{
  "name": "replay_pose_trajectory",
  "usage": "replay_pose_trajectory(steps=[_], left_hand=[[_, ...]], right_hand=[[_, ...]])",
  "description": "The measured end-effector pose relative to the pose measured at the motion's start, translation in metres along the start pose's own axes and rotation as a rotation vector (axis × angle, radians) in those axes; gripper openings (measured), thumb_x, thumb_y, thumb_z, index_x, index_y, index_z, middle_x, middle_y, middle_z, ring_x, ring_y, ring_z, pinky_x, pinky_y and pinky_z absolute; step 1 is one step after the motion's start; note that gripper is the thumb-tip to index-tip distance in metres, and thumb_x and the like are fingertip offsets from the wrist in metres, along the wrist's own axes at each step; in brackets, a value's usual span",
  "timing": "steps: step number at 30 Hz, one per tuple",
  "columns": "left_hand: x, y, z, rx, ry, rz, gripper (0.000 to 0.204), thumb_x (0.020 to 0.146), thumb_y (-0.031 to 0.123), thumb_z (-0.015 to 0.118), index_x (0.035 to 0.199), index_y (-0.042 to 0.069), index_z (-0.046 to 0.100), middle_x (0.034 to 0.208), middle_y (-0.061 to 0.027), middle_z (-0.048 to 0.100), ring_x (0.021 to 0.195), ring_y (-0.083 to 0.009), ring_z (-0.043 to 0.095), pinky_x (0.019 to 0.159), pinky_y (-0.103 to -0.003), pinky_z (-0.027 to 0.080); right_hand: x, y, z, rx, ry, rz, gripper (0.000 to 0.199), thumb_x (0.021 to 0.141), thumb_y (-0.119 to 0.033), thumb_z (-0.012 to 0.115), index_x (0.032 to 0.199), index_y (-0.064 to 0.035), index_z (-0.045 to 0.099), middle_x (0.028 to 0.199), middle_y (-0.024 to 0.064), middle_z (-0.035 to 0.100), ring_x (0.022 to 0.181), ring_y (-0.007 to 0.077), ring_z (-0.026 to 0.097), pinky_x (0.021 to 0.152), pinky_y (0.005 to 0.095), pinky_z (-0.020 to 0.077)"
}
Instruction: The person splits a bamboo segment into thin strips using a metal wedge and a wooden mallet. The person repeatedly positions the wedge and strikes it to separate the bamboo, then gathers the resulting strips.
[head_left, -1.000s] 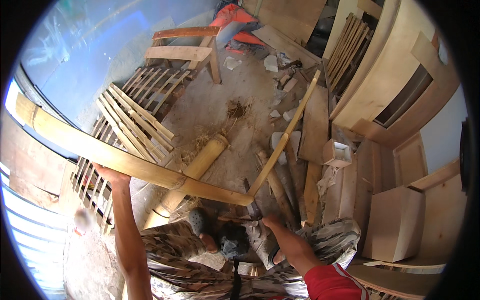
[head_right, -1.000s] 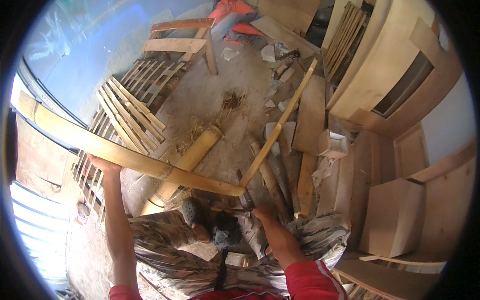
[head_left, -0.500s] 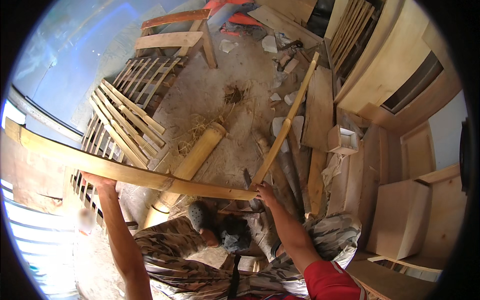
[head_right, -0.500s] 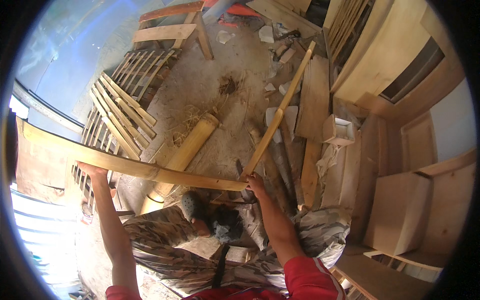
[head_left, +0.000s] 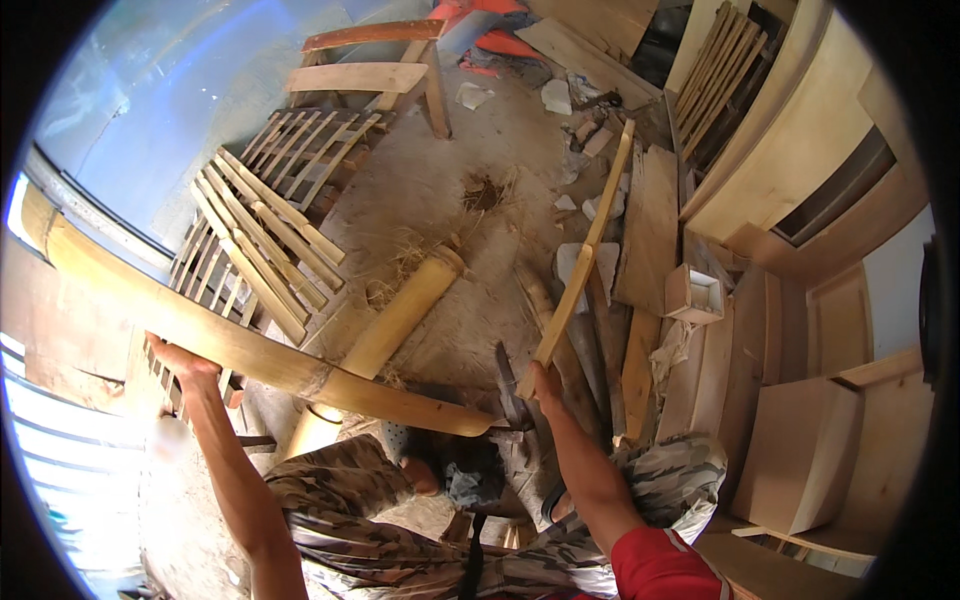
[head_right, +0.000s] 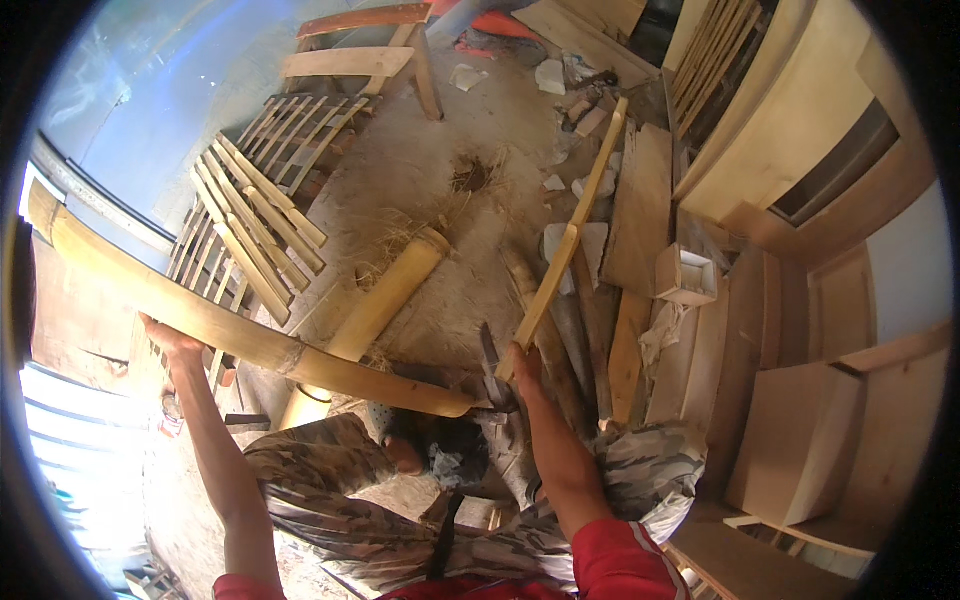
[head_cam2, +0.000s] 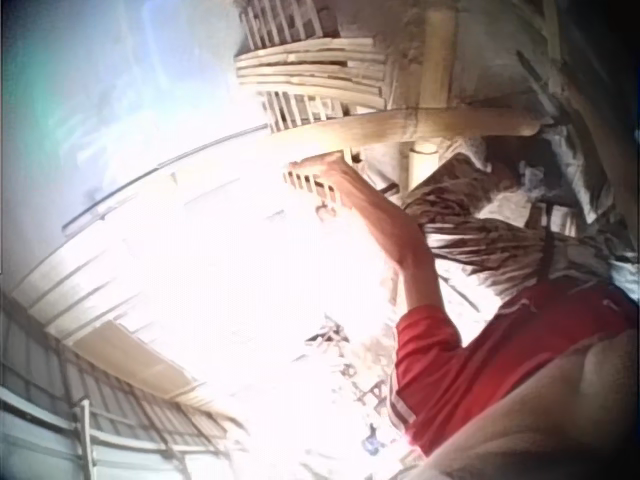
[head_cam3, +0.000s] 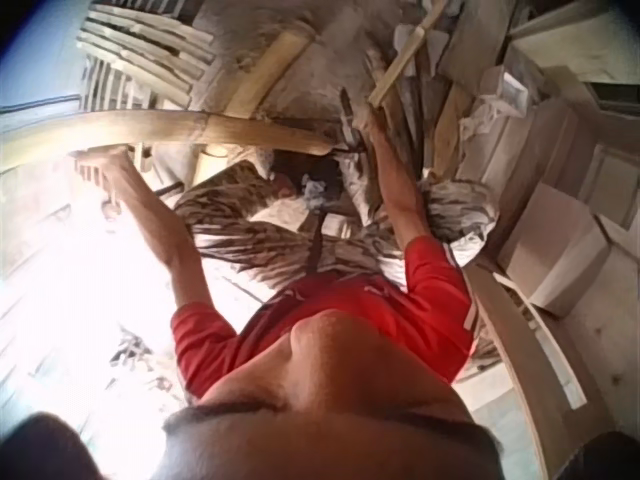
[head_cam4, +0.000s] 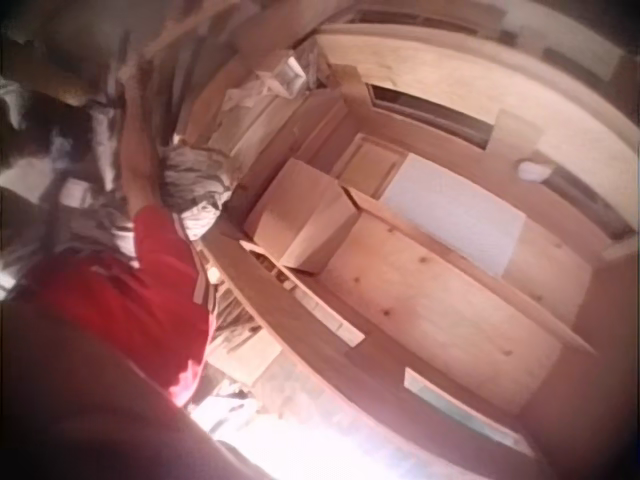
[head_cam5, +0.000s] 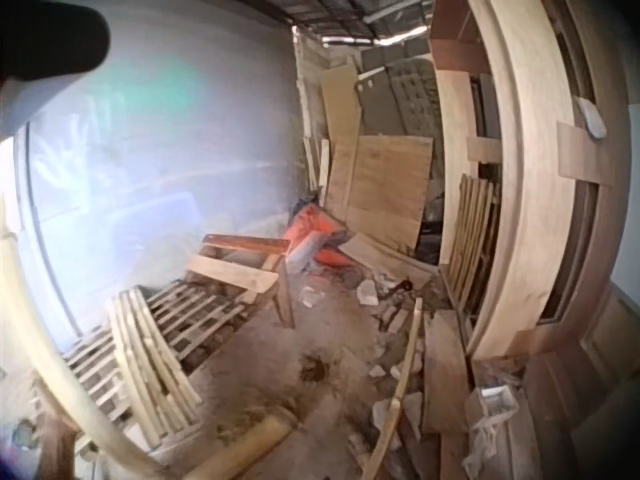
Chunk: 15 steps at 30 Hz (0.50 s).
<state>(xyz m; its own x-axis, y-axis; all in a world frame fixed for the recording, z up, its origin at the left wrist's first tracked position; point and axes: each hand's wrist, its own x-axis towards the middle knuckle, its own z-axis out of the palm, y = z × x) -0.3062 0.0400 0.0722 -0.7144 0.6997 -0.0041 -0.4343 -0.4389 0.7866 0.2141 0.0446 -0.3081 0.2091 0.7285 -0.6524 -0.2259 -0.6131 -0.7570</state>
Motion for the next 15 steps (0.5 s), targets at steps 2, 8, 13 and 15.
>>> replay_pose_trajectory(steps=[2,8,13,15], left_hand=[[0.000,-0.001,0.000,-0.039,0.010,-0.019,0.056,0.095,0.058,0.044,0.116,0.009,0.062,0.102,-0.0067,0.069,0.090,-0.0251,0.068,0.076,-0.041,0.058],[0.004,0.008,-0.027,-0.066,-0.093,0.032,0.059,0.093,0.059,0.045,0.120,0.008,0.060,0.107,-0.0080,0.068,0.095,-0.0257,0.066,0.080,-0.043,0.057],[-0.022,0.012,-0.035,-0.097,-0.064,0.108,0.065,0.089,0.062,0.049,0.126,0.008,0.055,0.113,-0.0099,0.066,0.100,-0.0272,0.065,0.084,-0.044,0.057],[-0.031,0.014,-0.042,-0.134,-0.027,0.147,0.066,0.088,0.062,0.052,0.126,0.009,0.055,0.115,-0.0094,0.065,0.103,-0.0264,0.064,0.084,-0.043,0.056]], right_hand=[[-0.002,-0.014,0.005,0.197,-0.116,0.078,0.031,0.092,-0.017,0.056,0.120,-0.0026,0.052,0.095,0.0149,0.063,0.071,0.0256,0.066,0.060,0.0384,0.0544],[-0.024,-0.053,0.016,0.212,0.073,-0.039,0.025,0.098,-0.022,0.055,0.110,-0.0003,0.054,0.080,0.0117,0.060,0.060,0.0208,0.060,0.051,0.0378,0.0500],[-0.048,-0.056,0.009,0.044,0.177,-0.176,0.035,0.101,-0.032,0.056,0.109,0.0021,0.054,0.069,0.0093,0.056,0.050,0.0197,0.057,0.043,0.0365,0.0459],[-0.058,-0.055,0.011,-0.040,0.197,-0.192,0.036,0.102,-0.034,0.054,0.111,0.0007,0.053,0.067,0.0081,0.055,0.048,0.0193,0.055,0.043,0.0362,0.0456]])
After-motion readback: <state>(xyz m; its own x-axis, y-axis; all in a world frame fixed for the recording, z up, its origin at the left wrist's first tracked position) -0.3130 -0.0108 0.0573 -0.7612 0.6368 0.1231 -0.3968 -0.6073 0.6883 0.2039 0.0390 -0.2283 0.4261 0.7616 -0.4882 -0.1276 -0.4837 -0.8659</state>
